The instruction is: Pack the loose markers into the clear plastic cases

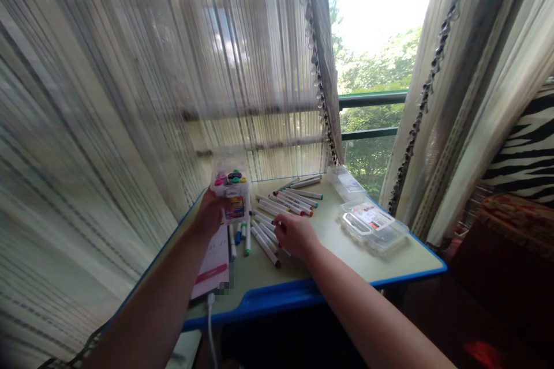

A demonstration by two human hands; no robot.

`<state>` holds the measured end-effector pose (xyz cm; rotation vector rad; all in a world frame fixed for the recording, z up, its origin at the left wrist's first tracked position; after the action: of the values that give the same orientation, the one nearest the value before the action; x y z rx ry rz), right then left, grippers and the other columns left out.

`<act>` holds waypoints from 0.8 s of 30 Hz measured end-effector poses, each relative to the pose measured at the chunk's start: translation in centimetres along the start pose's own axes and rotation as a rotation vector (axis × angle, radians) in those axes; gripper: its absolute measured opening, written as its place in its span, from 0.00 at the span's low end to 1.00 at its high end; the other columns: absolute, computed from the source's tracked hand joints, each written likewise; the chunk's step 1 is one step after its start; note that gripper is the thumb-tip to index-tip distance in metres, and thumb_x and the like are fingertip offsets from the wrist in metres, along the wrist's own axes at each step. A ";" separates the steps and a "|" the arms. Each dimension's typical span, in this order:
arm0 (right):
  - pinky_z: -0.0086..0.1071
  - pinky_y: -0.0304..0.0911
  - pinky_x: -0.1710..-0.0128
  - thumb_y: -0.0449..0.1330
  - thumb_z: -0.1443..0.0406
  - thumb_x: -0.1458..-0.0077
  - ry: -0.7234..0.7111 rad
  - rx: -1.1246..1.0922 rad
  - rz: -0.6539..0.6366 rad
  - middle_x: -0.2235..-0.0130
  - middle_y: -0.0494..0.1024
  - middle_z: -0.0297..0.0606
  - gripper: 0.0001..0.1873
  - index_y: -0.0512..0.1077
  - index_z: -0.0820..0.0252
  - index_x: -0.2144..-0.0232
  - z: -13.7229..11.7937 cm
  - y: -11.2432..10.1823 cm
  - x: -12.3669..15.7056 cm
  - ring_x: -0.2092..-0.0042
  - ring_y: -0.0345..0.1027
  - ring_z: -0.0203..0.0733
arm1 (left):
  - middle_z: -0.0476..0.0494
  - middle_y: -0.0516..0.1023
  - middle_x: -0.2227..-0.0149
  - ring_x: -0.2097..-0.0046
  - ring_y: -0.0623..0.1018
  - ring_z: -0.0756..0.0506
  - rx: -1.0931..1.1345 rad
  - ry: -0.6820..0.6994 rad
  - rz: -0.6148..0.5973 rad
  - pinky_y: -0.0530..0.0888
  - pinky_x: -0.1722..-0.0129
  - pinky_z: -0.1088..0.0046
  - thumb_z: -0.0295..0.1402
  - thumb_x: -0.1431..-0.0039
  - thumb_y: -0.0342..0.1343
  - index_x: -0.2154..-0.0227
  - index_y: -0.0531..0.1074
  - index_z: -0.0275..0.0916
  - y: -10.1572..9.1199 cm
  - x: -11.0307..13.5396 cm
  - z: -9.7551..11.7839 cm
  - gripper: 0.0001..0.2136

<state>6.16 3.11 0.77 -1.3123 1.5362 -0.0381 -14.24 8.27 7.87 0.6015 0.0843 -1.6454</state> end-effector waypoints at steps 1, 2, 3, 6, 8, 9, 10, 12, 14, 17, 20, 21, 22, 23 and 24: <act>0.28 0.60 0.72 0.55 0.71 0.52 0.004 -0.003 -0.004 0.76 0.76 0.33 0.08 0.73 0.55 0.72 0.0 0.1 0.0 0.75 0.66 0.37 | 0.46 0.79 0.72 0.72 0.78 0.43 0.002 -0.022 -0.007 0.73 0.77 0.71 0.23 0.72 0.57 0.66 0.73 0.39 0.1 0.1 0.0 0.21; 0.27 0.60 0.72 0.55 0.71 0.51 0.008 -0.006 -0.011 0.76 0.76 0.33 0.08 0.73 0.55 0.72 0.1 0.1 0.0 0.75 0.66 0.36 | 0.46 0.79 0.73 0.72 0.78 0.43 0.003 -0.047 -0.015 0.72 0.78 0.71 0.23 0.72 0.57 0.67 0.73 0.38 0.1 0.1 -0.1 0.20; 0.27 0.59 0.72 0.55 0.71 0.51 0.012 -0.008 -0.019 0.77 0.76 0.32 0.08 0.73 0.55 0.72 0.1 0.1 -0.1 0.75 0.65 0.36 | 0.46 0.78 0.74 0.73 0.77 0.43 0.002 -0.072 -0.025 0.72 0.78 0.72 0.23 0.72 0.56 0.69 0.73 0.37 0.1 0.2 -0.1 0.19; 0.28 0.59 0.72 0.55 0.69 0.49 0.020 -0.021 -0.031 0.77 0.74 0.32 0.07 0.73 0.57 0.70 0.0 0.1 -0.1 0.76 0.64 0.36 | 0.46 0.77 0.77 0.75 0.76 0.44 -0.022 -0.141 -0.080 0.71 0.79 0.71 0.24 0.72 0.56 0.73 0.73 0.36 0.4 0.5 -0.1 0.15; 0.28 0.60 0.72 0.55 0.65 0.47 0.010 -0.043 -0.024 0.75 0.75 0.33 0.08 0.72 0.58 0.65 0.0 -0.1 0.0 0.75 0.65 0.35 | 0.46 0.78 0.76 0.75 0.76 0.43 -0.042 -0.172 -0.139 0.72 0.78 0.70 0.24 0.72 0.56 0.72 0.74 0.37 0.8 0.8 -0.1 0.16; 0.29 0.62 0.71 0.55 0.63 0.46 -0.009 -0.057 -0.012 0.73 0.77 0.34 0.11 0.72 0.59 0.61 -0.1 -0.2 0.0 0.75 0.66 0.36 | 0.46 0.78 0.75 0.74 0.77 0.43 -0.050 -0.183 -0.170 0.73 0.76 0.69 0.23 0.72 0.57 0.71 0.75 0.38 1.1 0.9 -0.2 0.17; 0.30 0.64 0.70 0.56 0.60 0.45 -0.040 -0.071 0.007 0.69 0.78 0.36 0.16 0.70 0.60 0.55 -0.2 -0.4 0.0 0.73 0.67 0.37 | 0.46 0.79 0.73 0.73 0.78 0.42 -0.055 -0.192 -0.197 0.73 0.75 0.69 0.23 0.71 0.57 0.69 0.75 0.38 1.3 1.1 -0.2 0.19; 0.35 0.67 0.64 0.57 0.57 0.46 -0.122 -0.089 0.072 0.60 0.79 0.43 0.27 0.63 0.60 0.45 -0.3 -0.6 0.1 0.67 0.71 0.41 | 0.45 0.80 0.70 0.69 0.79 0.42 -0.062 -0.212 -0.248 0.74 0.71 0.69 0.21 0.72 0.59 0.66 0.75 0.39 1.9 1.4 -0.5 0.22; 0.42 0.68 0.57 0.59 0.56 0.47 -0.186 -0.081 0.154 0.50 0.75 0.50 0.38 0.53 0.61 0.38 -0.3 -0.6 0.2 0.58 0.72 0.47 | 0.45 0.80 0.67 0.67 0.79 0.41 -0.063 -0.243 -0.304 0.75 0.69 0.69 0.19 0.71 0.61 0.62 0.75 0.39 2.5 1.8 -0.7 0.25; 0.50 0.66 0.50 0.60 0.55 0.48 -0.232 -0.051 0.235 0.42 0.66 0.58 0.46 0.44 0.63 0.34 -0.3 -0.4 0.2 0.45 0.66 0.56 | 0.43 0.81 0.65 0.65 0.79 0.40 -0.059 -0.274 -0.402 0.75 0.68 0.69 0.18 0.70 0.63 0.58 0.74 0.39 3.2 2.3 -0.8 0.29; 0.50 0.65 0.49 0.60 0.57 0.46 -0.278 -0.099 0.261 0.42 0.66 0.59 0.45 0.42 0.63 0.34 -0.8 -0.3 0.2 0.43 0.64 0.58 | 0.42 0.80 0.62 0.65 0.79 0.41 -0.054 -0.275 -0.466 0.75 0.69 0.71 0.18 0.72 0.65 0.53 0.72 0.38 3.4 2.5 -0.7 0.34; 0.48 0.66 0.51 0.60 0.58 0.46 -0.281 -0.141 0.250 0.43 0.68 0.57 0.43 0.43 0.62 0.35 -1.1 -0.3 0.2 0.45 0.66 0.56 | 0.42 0.80 0.61 0.65 0.79 0.41 -0.053 -0.281 -0.479 0.76 0.69 0.72 0.18 0.72 0.65 0.50 0.70 0.39 3.4 2.6 -0.6 0.38; 0.46 0.67 0.52 0.60 0.59 0.46 -0.274 -0.193 0.225 0.45 0.70 0.55 0.41 0.46 0.61 0.36 -1.3 -0.4 0.1 0.47 0.68 0.54 | 0.41 0.80 0.58 0.64 0.79 0.41 -0.050 -0.288 -0.487 0.76 0.69 0.72 0.18 0.72 0.65 0.46 0.67 0.39 3.4 2.6 -0.6 0.42; 0.43 0.68 0.54 0.60 0.60 0.47 -0.254 -0.249 0.189 0.48 0.73 0.51 0.38 0.49 0.59 0.38 -1.6 -0.6 0.1 0.51 0.70 0.52 | 0.40 0.79 0.56 0.63 0.79 0.41 -0.045 -0.295 -0.490 0.76 0.69 0.72 0.17 0.72 0.65 0.42 0.63 0.41 3.3 2.6 -0.5 0.46; 0.41 0.69 0.57 0.60 0.61 0.48 -0.219 -0.304 0.149 0.51 0.75 0.48 0.35 0.53 0.57 0.40 -1.9 -0.7 0.0 0.55 0.72 0.49 | 0.40 0.78 0.53 0.62 0.79 0.41 -0.037 -0.299 -0.492 0.77 0.68 0.72 0.17 0.71 0.65 0.39 0.59 0.43 3.2 2.6 -0.4 0.49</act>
<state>5.35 1.77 1.99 -1.3806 1.4844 0.4358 -11.19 5.47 7.31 0.3110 0.0450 -2.1898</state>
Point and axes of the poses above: each hand's wrist, its own x-axis away from the middle knuckle, its own y-axis out of the palm, z = x × y, the point moved 2 cm from there along -x, towards the middle knuckle
